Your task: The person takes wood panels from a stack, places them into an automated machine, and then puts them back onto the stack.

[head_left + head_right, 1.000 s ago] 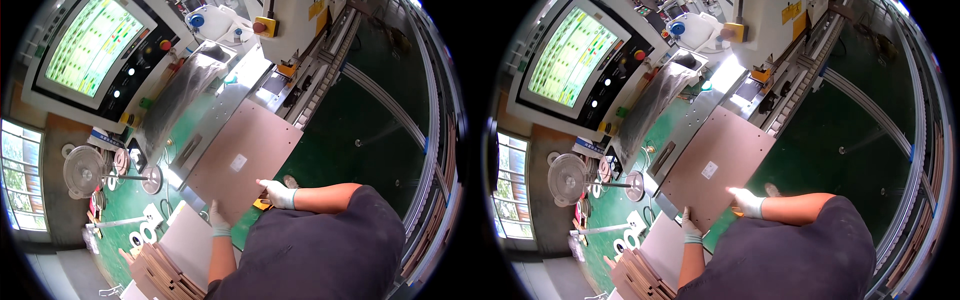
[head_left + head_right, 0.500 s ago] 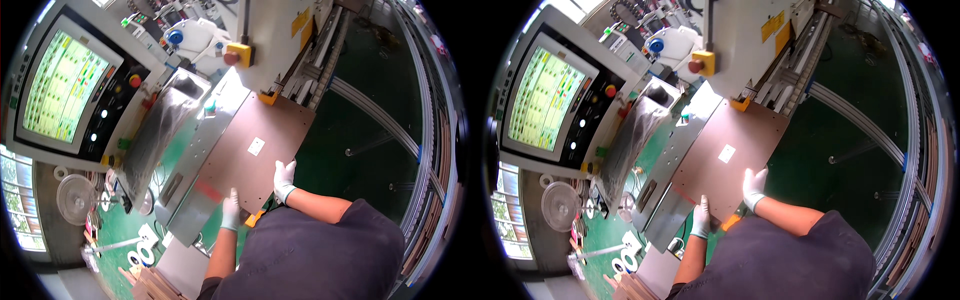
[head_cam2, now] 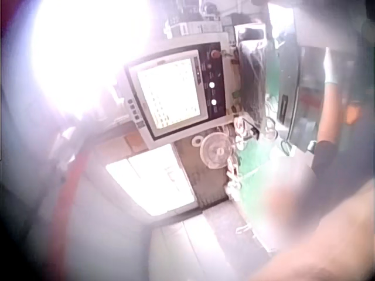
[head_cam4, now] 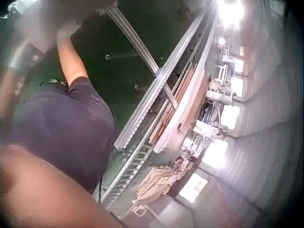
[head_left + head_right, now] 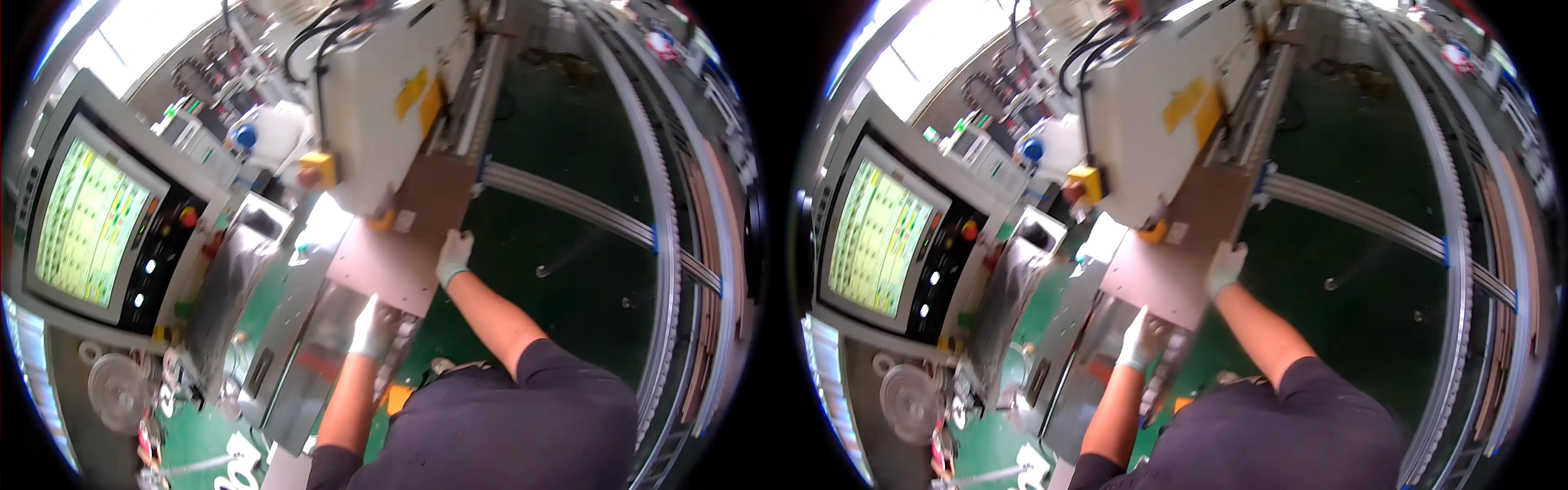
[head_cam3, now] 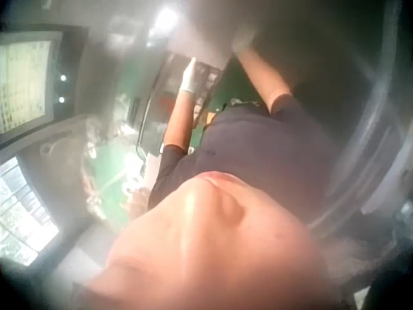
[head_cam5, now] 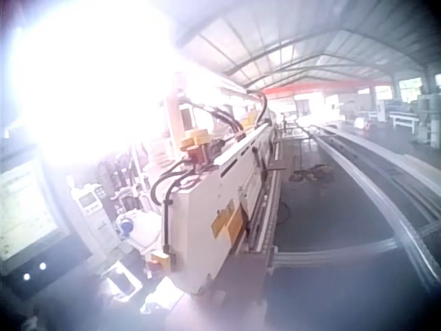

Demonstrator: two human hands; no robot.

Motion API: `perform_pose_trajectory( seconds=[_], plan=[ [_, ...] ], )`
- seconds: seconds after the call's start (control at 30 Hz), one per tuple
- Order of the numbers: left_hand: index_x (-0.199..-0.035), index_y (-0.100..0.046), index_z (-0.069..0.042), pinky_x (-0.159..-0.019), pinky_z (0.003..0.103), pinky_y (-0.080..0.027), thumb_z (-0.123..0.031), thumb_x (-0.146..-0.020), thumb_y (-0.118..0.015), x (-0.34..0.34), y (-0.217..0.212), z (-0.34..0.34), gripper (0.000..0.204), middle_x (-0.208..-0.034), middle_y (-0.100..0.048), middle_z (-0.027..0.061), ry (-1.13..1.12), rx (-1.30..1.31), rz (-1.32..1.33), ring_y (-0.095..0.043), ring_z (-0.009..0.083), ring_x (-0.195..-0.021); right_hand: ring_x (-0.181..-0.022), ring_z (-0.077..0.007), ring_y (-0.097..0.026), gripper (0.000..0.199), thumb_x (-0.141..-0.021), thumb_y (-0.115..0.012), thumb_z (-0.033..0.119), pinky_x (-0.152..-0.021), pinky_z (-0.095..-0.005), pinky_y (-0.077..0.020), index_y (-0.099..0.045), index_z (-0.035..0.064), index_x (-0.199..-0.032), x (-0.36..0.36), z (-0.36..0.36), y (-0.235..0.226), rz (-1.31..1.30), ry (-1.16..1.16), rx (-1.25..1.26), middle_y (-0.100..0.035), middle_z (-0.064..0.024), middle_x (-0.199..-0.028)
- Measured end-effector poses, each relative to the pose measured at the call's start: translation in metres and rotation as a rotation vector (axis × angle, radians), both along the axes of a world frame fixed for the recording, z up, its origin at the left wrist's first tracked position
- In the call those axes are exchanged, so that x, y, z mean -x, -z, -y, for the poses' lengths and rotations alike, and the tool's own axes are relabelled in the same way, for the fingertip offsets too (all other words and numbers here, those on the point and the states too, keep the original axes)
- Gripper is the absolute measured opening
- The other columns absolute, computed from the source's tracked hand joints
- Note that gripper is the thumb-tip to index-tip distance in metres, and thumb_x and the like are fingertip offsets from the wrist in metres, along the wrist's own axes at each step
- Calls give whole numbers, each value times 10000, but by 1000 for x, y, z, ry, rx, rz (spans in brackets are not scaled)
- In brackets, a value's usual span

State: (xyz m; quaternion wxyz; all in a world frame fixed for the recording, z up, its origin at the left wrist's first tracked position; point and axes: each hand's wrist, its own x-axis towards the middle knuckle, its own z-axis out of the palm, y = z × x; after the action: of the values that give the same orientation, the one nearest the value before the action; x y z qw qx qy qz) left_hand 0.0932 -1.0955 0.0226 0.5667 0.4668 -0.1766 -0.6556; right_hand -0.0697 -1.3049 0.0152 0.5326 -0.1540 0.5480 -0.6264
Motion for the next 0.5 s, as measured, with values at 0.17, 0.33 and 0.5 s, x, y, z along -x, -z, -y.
perform_pose_trajectory(
  seconds=[0.17, 0.33, 0.5],
  plan=[
    [-1106, -679, -14, -836, 346, -528, -252, -1032, -607, 30, -30, -71, 260, -1027, -695, 77, -54, -170, 588, -624, 147, -952, -998, -243, -583, 629, -883, -632, 164, -913, -410, -508, -425, -18, -1449, 10, 2, 12, -157, -117, 9, -602, -171, -1151],
    [-1101, -685, 14, -854, 406, -536, -269, -1020, -580, 9, 3, -184, 312, -1038, -721, 200, -79, -148, 1264, -693, 327, -945, -711, -221, -631, 469, -824, -741, 6, -544, -367, -526, -526, -9, -1241, -19, -119, -28, -138, -260, 58, -638, -137, -997],
    [-1233, -611, 29, -944, 411, -461, -411, -1056, -507, -5, 69, -260, 486, -1147, -642, 198, -173, -390, 960, -599, 334, -1055, -1241, -394, -544, 752, -849, -763, 182, -1060, -450, -463, -372, 21, -1472, 1, -219, 10, -560, -691, -12, -536, -229, -1358]
  ],
)
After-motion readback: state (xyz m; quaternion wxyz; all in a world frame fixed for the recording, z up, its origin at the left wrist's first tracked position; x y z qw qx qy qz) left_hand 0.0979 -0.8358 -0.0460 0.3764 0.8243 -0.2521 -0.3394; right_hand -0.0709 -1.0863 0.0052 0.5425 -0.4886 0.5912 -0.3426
